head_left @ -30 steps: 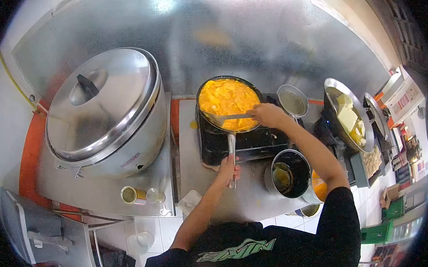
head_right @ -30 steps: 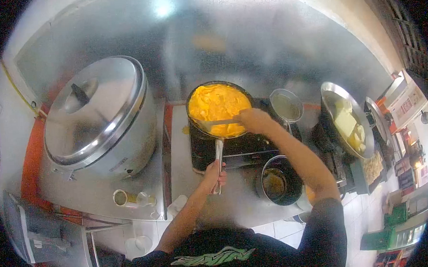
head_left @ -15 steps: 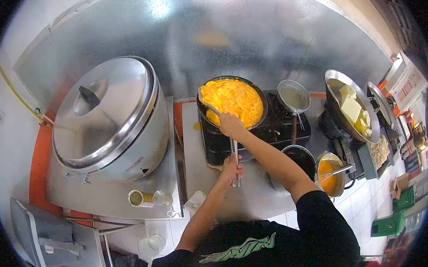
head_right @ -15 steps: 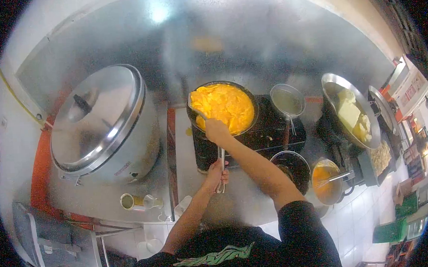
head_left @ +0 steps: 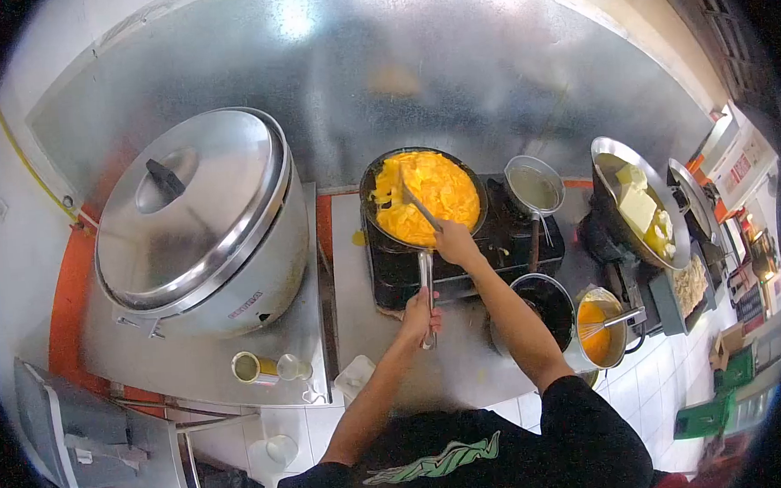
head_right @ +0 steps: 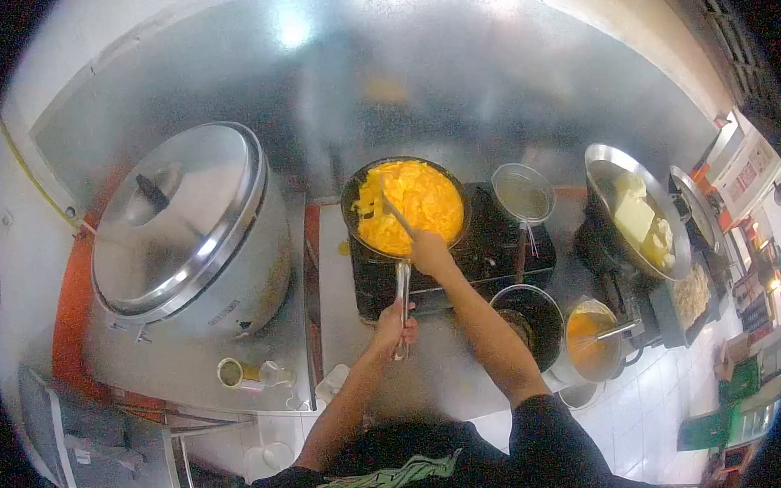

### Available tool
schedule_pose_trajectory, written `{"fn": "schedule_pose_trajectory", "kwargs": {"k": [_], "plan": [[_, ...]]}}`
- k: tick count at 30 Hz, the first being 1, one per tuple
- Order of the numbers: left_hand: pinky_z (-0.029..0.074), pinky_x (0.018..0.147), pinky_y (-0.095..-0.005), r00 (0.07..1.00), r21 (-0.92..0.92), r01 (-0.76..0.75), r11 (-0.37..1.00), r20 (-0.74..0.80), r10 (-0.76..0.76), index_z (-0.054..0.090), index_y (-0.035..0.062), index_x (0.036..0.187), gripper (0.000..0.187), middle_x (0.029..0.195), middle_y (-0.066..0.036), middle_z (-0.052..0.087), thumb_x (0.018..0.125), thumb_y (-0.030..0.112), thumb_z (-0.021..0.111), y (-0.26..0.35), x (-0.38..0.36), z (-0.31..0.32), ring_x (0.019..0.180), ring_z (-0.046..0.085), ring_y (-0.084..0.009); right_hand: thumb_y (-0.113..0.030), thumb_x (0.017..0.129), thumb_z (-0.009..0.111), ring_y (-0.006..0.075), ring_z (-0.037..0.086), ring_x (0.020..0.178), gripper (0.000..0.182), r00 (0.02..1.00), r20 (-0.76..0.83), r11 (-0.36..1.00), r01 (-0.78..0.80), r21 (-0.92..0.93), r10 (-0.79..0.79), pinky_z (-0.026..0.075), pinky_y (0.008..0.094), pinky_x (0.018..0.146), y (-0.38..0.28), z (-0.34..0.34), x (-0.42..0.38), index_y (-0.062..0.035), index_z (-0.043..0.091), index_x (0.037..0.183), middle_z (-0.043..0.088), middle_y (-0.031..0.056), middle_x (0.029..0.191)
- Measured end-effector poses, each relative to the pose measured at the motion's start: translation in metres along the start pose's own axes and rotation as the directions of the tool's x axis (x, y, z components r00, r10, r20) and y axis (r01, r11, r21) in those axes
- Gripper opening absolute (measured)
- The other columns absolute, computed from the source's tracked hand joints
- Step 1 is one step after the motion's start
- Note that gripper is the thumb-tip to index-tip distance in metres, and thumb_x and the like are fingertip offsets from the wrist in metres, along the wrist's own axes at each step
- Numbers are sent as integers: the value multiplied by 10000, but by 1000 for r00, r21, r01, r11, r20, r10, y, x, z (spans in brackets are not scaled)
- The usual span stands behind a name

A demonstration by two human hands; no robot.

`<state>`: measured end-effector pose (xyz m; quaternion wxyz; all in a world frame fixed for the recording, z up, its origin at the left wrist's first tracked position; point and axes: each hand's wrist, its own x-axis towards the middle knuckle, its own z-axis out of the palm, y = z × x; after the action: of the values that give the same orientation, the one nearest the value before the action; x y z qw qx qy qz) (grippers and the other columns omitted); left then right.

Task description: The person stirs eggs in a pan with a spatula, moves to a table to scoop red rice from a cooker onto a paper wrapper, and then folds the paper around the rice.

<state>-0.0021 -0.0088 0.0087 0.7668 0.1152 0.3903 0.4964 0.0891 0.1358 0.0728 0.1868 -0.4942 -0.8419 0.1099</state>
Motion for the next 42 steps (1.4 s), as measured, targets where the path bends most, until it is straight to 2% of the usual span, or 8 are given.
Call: {"fn": "schedule_pose_trajectory", "kwargs": {"k": [3, 6, 9, 13, 19, 22, 31, 42], "plan": [[279, 377, -239, 1000, -19, -2, 1000, 22, 2, 392, 85, 1023, 411, 561, 14, 347, 895, 476, 392, -2, 2, -2, 415, 306, -75, -106, 773, 524, 324, 606, 612, 156, 993, -26, 971, -107, 216, 116, 465, 414, 535, 11, -8, -14, 10, 557, 872, 597, 182, 669], [282, 376, -240, 1000, -11, -7, 1000, 31, 8, 386, 84, 1030, 419, 562, 15, 341, 893, 480, 395, -3, 2, -3, 416, 303, -74, -122, 815, 494, 200, 527, 435, 147, 882, 333, 636, -472, 611, 334, 415, 335, 407, 16, -30, -23, 14, 545, 840, 513, 88, 547], [288, 375, -241, 999, -7, -20, 1000, 31, 21, 385, 81, 1035, 416, 562, 12, 343, 897, 474, 387, -4, 1, -1, 418, 306, -74, -150, 848, 469, 112, 439, 376, 175, 897, 345, 656, -438, 614, 277, 361, 285, 346, 17, -55, -28, 8, 541, 824, 429, 27, 509], [304, 356, -253, 999, -19, -16, 1000, 32, 17, 389, 82, 1031, 398, 557, -4, 370, 907, 460, 368, -9, 11, -7, 403, 322, -83, -147, 846, 457, 205, 534, 443, 201, 917, 311, 877, -349, 329, 248, 427, 325, 435, -11, -93, -31, 16, 568, 881, 546, 115, 589], [310, 367, -246, 1000, -1, -4, 1000, 3, 4, 399, 84, 1031, 370, 574, -4, 372, 916, 434, 362, -2, 1, 2, 414, 321, -79, -148, 805, 461, 383, 591, 725, 223, 968, 220, 992, 107, 71, -120, 461, 429, 658, -25, -62, 2, -5, 595, 912, 605, 218, 760], [309, 375, -238, 1000, 16, 0, 1000, -21, 0, 407, 84, 1025, 356, 586, 0, 373, 919, 421, 367, 0, -4, 6, 422, 321, -74, -158, 794, 475, 381, 598, 730, 231, 910, 405, 994, 63, 88, -94, 465, 444, 665, -26, -29, 35, -3, 597, 913, 605, 232, 765], [297, 349, -239, 999, -29, 8, 1000, -42, -9, 424, 92, 1002, 350, 571, -7, 374, 913, 427, 382, -3, 1, 4, 401, 323, -79, -120, 739, 504, 402, 596, 782, 299, 982, 61, 983, -183, 22, 181, 479, 458, 713, -80, 36, 63, 35, 570, 987, 604, 261, 832], [320, 366, -248, 1000, -25, -14, 1000, -4, 14, 406, 79, 1041, 372, 575, -13, 384, 917, 428, 370, -6, 8, -2, 415, 337, -86, -109, 750, 499, 388, 597, 782, 193, 973, 5, 972, -232, -24, 232, 474, 454, 692, -28, 13, 35, 38, 565, 856, 603, 246, 830]]}}
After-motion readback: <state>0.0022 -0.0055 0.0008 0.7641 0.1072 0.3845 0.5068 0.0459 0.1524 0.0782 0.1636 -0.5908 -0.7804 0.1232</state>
